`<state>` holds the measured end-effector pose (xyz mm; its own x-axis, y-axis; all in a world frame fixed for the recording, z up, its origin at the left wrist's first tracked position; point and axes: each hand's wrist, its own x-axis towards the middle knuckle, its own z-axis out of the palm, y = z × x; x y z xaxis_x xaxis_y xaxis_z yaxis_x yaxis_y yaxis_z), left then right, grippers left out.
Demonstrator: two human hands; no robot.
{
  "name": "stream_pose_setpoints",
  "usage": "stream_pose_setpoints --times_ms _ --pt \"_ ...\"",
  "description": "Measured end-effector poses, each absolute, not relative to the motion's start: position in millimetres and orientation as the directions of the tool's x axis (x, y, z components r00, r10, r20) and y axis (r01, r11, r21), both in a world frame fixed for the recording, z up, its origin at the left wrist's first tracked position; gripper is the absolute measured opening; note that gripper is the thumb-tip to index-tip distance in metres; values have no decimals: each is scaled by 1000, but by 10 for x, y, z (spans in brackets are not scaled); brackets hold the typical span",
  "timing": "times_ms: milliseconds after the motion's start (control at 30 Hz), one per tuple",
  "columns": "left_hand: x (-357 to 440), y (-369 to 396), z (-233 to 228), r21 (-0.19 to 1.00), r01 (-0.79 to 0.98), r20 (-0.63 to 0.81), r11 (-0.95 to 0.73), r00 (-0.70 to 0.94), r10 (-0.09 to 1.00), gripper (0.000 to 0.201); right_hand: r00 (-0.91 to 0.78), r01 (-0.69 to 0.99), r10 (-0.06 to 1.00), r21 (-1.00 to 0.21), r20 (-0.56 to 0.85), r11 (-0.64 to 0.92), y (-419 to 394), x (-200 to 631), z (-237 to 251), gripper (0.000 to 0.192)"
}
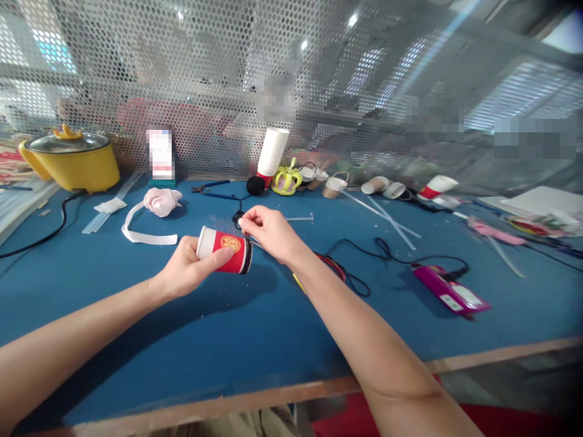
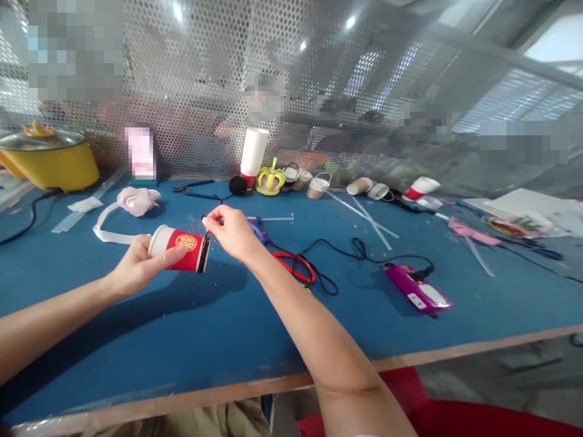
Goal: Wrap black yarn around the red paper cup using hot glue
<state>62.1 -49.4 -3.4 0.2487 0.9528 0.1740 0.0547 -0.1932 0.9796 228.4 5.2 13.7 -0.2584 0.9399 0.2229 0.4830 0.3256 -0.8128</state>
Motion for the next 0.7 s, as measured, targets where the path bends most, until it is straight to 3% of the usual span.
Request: stream_pose_setpoints --times_ms 267,400,533,700 --pt "600 -478 -75 982 45 164 -181 251 954 34 -268 477 938 -816 218 326 41 2281 139 10" --pt "619 -470 -62 990 -86 131 -114 232 964 27 -304 482 930 -809 206 337 42 2268 102 11" --pt "650 -448 -11 963 -263 -6 61 204 979 20 -295 505 939 -806 176 310 91 2258 37 11" --pt "650 -369 53 892 -380 -207 247 143 968 22 -259 657 940 -674 221 339 143 2313 62 23"
